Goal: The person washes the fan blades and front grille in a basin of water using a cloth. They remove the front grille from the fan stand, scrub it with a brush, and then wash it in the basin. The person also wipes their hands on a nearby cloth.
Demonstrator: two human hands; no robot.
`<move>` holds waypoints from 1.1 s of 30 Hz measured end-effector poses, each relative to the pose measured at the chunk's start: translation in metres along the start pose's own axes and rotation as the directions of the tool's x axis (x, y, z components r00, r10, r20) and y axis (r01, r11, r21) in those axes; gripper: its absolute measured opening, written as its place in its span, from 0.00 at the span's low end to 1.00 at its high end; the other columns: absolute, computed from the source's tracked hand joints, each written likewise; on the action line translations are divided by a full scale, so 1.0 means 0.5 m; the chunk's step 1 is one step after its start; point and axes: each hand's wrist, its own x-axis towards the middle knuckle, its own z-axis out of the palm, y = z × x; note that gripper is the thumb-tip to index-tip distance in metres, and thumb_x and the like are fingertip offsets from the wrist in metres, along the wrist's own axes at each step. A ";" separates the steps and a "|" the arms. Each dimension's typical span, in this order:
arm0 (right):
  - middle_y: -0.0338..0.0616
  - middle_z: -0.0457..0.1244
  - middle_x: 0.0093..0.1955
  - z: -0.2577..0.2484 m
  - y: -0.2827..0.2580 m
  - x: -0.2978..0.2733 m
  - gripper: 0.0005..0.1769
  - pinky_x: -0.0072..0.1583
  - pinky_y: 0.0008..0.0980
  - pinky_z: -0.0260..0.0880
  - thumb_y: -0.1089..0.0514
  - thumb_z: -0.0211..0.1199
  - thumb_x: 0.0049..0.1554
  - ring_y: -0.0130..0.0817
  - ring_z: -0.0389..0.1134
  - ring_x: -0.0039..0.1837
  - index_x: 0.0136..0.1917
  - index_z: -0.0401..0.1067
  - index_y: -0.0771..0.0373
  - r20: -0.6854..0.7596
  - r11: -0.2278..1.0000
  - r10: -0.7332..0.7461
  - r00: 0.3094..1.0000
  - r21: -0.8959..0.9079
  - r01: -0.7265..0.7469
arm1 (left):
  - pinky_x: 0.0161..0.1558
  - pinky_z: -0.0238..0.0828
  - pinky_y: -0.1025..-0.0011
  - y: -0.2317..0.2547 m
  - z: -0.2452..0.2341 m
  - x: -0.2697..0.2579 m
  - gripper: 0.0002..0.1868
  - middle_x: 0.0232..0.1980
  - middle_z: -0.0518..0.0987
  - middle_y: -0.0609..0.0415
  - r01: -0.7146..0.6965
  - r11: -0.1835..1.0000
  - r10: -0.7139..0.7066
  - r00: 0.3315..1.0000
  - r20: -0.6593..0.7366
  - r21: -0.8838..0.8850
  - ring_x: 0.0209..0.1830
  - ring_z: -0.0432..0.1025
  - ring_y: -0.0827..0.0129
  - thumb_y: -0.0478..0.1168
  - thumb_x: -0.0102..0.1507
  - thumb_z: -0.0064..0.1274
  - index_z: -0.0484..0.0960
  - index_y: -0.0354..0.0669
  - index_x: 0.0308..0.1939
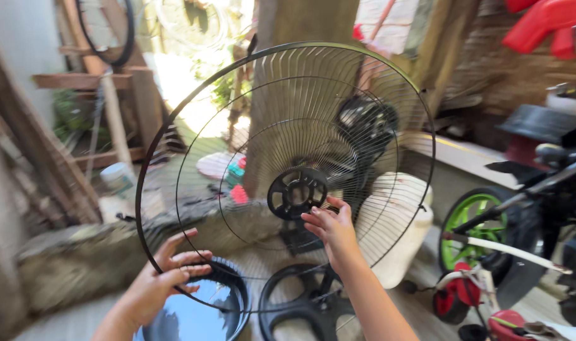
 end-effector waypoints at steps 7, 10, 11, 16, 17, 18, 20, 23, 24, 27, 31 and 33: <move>0.55 0.64 0.54 0.097 0.130 -0.023 0.29 0.54 0.42 0.75 0.61 0.63 0.55 0.47 0.73 0.54 0.66 0.54 0.60 0.148 0.965 0.246 0.958 0.054 -0.256 | 0.50 0.75 0.60 0.044 -0.123 -0.152 0.41 0.64 0.80 0.52 0.016 0.989 0.008 0.987 -0.160 0.148 0.58 0.76 0.64 0.30 0.58 0.48 0.62 0.65 0.74; 0.57 0.65 0.54 0.145 0.196 -0.010 0.27 0.53 0.46 0.75 0.58 0.61 0.57 0.50 0.73 0.53 0.65 0.54 0.62 0.214 0.939 0.325 0.921 0.040 -0.340 | 0.48 0.76 0.61 0.067 -0.174 -0.191 0.42 0.64 0.80 0.51 -0.004 0.975 0.049 0.979 -0.196 0.223 0.57 0.76 0.62 0.28 0.56 0.47 0.64 0.63 0.74; 0.58 0.65 0.55 0.161 0.225 -0.013 0.28 0.53 0.46 0.74 0.57 0.61 0.57 0.50 0.73 0.54 0.66 0.53 0.61 0.244 0.924 0.355 0.902 0.051 -0.378 | 0.48 0.75 0.61 0.073 -0.193 -0.209 0.43 0.63 0.81 0.50 -0.004 0.967 0.057 0.978 -0.203 0.254 0.56 0.76 0.62 0.27 0.55 0.47 0.64 0.63 0.74; 0.58 0.63 0.60 0.246 0.370 0.000 0.32 0.59 0.46 0.73 0.51 0.59 0.58 0.52 0.70 0.61 0.71 0.52 0.58 0.386 0.848 0.456 0.802 0.084 -0.523 | 0.47 0.75 0.61 0.089 -0.249 -0.282 0.45 0.63 0.80 0.52 0.108 0.954 -0.009 0.943 -0.333 0.280 0.56 0.76 0.63 0.24 0.52 0.45 0.66 0.66 0.73; 0.58 0.63 0.62 0.265 0.400 0.000 0.32 0.60 0.46 0.72 0.49 0.59 0.58 0.52 0.70 0.63 0.71 0.53 0.60 0.427 0.827 0.472 0.771 0.090 -0.555 | 0.47 0.75 0.61 0.095 -0.255 -0.296 0.45 0.62 0.80 0.52 0.144 0.944 -0.023 0.927 -0.374 0.298 0.56 0.75 0.64 0.25 0.53 0.45 0.66 0.66 0.72; 0.59 0.63 0.65 0.284 0.431 -0.003 0.33 0.61 0.47 0.71 0.47 0.59 0.59 0.52 0.69 0.65 0.71 0.54 0.62 0.468 0.804 0.486 0.738 0.093 -0.588 | 0.47 0.75 0.61 0.099 -0.261 -0.311 0.44 0.62 0.80 0.53 0.180 0.932 -0.036 0.909 -0.414 0.314 0.56 0.75 0.64 0.26 0.53 0.45 0.67 0.67 0.72; 0.60 0.62 0.69 0.323 0.496 -0.008 0.35 0.63 0.48 0.70 0.44 0.60 0.59 0.52 0.68 0.67 0.71 0.57 0.65 0.531 0.765 0.503 0.682 0.093 -0.637 | 0.46 0.75 0.60 0.104 -0.278 -0.332 0.46 0.62 0.80 0.53 0.208 0.923 -0.038 0.886 -0.463 0.323 0.56 0.76 0.64 0.26 0.51 0.43 0.66 0.69 0.72; 0.60 0.61 0.71 0.344 0.567 -0.027 0.35 0.64 0.50 0.70 0.43 0.62 0.58 0.53 0.67 0.68 0.71 0.58 0.65 0.585 0.722 0.535 0.610 0.059 -0.690 | 0.46 0.76 0.58 0.107 -0.289 -0.350 0.45 0.61 0.80 0.52 0.296 0.907 -0.091 0.833 -0.546 0.300 0.53 0.75 0.62 0.27 0.52 0.42 0.67 0.69 0.72; 0.60 0.61 0.71 0.352 0.585 -0.037 0.35 0.63 0.50 0.69 0.43 0.62 0.57 0.54 0.67 0.68 0.70 0.58 0.62 0.592 0.713 0.553 0.586 0.029 -0.701 | 0.47 0.76 0.57 0.106 -0.295 -0.358 0.44 0.61 0.80 0.51 0.328 0.901 -0.114 0.811 -0.574 0.285 0.52 0.74 0.62 0.28 0.52 0.42 0.67 0.70 0.72; 0.54 0.61 0.70 0.369 0.617 -0.062 0.35 0.62 0.48 0.69 0.44 0.61 0.57 0.52 0.67 0.67 0.72 0.57 0.57 0.589 0.702 0.616 0.522 -0.112 -0.703 | 0.46 0.76 0.56 0.103 -0.308 -0.368 0.43 0.61 0.80 0.51 0.398 0.867 -0.146 0.776 -0.613 0.298 0.49 0.74 0.61 0.28 0.53 0.42 0.67 0.69 0.71; 0.52 0.64 0.67 0.356 0.623 -0.051 0.33 0.61 0.45 0.71 0.46 0.63 0.57 0.48 0.69 0.65 0.72 0.58 0.53 0.536 0.707 0.693 0.482 -0.378 -0.597 | 0.42 0.74 0.56 0.071 -0.318 -0.368 0.45 0.59 0.80 0.48 0.461 0.849 -0.213 0.745 -0.633 0.258 0.47 0.76 0.60 0.27 0.53 0.43 0.66 0.70 0.72; 0.51 0.65 0.65 0.323 0.619 -0.030 0.31 0.58 0.43 0.72 0.46 0.63 0.56 0.45 0.71 0.63 0.70 0.64 0.56 0.537 0.735 0.677 0.504 -0.450 -0.508 | 0.42 0.75 0.56 0.043 -0.319 -0.362 0.45 0.59 0.81 0.50 0.499 0.834 -0.258 0.729 -0.633 0.234 0.46 0.77 0.61 0.27 0.53 0.43 0.64 0.71 0.73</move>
